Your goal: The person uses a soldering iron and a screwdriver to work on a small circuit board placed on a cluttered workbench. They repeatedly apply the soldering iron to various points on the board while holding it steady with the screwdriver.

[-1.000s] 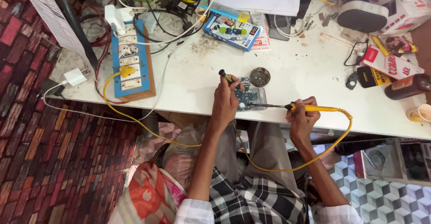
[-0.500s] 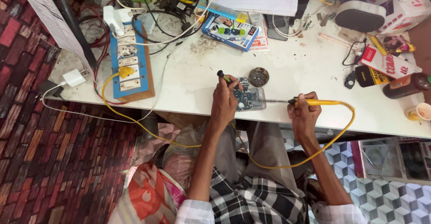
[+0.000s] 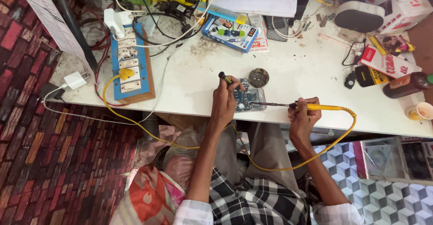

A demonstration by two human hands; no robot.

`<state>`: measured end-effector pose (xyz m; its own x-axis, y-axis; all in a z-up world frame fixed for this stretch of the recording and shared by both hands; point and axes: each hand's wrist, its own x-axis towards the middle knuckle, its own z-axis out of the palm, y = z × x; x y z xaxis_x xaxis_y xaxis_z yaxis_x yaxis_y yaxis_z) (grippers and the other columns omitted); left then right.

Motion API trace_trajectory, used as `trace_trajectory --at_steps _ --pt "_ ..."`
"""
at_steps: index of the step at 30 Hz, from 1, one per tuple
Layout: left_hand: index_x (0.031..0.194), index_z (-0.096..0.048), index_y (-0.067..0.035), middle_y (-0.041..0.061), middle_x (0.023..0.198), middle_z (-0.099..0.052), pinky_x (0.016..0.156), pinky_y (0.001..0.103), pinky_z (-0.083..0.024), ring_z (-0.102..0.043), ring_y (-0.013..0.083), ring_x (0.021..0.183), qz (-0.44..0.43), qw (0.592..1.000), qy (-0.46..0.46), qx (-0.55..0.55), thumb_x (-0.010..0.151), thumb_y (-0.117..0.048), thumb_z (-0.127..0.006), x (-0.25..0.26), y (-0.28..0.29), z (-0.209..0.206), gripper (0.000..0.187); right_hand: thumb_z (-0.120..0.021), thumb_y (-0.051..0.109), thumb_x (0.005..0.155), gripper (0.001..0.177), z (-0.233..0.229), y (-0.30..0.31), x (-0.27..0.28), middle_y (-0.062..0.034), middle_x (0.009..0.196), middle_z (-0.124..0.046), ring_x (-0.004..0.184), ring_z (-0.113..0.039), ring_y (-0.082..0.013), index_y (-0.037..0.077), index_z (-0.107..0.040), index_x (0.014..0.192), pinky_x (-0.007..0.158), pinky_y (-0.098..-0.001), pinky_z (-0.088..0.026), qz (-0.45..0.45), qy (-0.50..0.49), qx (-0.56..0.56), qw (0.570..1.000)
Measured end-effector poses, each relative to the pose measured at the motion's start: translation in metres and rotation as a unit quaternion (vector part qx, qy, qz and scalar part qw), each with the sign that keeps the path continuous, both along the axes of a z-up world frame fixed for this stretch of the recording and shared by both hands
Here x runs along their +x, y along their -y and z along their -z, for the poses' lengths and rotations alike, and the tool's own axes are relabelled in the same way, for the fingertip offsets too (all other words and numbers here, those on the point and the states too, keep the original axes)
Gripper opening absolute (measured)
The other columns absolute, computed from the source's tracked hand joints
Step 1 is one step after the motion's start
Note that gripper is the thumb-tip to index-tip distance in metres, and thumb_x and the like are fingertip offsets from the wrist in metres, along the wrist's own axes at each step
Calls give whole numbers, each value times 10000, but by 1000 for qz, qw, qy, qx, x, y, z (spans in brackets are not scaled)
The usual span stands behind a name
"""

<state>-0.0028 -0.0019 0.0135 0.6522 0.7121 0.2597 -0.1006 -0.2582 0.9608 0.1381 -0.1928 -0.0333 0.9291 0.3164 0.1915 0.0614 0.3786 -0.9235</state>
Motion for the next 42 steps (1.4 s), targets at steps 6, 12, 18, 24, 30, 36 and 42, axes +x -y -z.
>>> trace_trajectory --at_steps 6,12,18,24,30,36,42 --pt "1153 -501 -17 90 910 -738 673 368 -508 -668 285 738 7 998 28 52 1099 -120 -437 -1 0 -3 133 -585 201 1108 284 -3 -2 -2 -23 683 -462 525 -490 -111 74 -409 924 476 -257 -374 17 3 -26 1000" --pt "1148 -507 -20 84 923 -746 780 413 -497 -653 306 816 -25 993 -9 119 1082 -67 -467 0 1 5 90 -578 224 1104 276 -6 -1 -4 -22 670 -477 530 -512 -114 84 -414 931 474 -254 -378 21 0 -39 999" --pt "1187 -509 0 80 940 -736 814 418 -498 -627 319 855 -47 986 3 163 1013 32 -483 -2 3 5 179 -585 212 1100 254 -6 -3 -4 -28 678 -498 532 -508 -111 82 -429 946 479 -253 -383 29 4 -45 999" --pt "1238 -468 51 130 956 -700 834 426 -510 -633 340 895 -36 987 8 158 980 90 -465 0 3 11 261 -583 214 1114 244 -2 1 -5 -35 721 -509 567 -527 -107 72 -433 985 513 -248 -416 6 29 -52 998" --pt "1212 -464 46 151 963 -684 850 419 -540 -679 352 940 -11 990 19 138 983 105 -443 3 0 18 238 -589 216 1105 229 6 2 -5 -39 739 -516 569 -543 -105 65 -436 1024 522 -242 -435 -13 42 -56 997" --pt "1209 -478 47 151 934 -701 838 434 -524 -672 360 931 -19 988 27 154 972 104 -466 4 -3 16 244 -592 192 1106 215 10 2 -3 -38 759 -528 578 -545 -103 63 -437 1029 528 -242 -439 -14 49 -43 998" --pt "1188 -474 44 156 939 -695 834 425 -534 -687 364 923 -9 990 21 141 981 94 -453 3 -2 15 214 -593 143 1094 185 11 0 -4 -45 749 -538 567 -541 -103 58 -444 1025 517 -238 -431 -9 53 -42 998"
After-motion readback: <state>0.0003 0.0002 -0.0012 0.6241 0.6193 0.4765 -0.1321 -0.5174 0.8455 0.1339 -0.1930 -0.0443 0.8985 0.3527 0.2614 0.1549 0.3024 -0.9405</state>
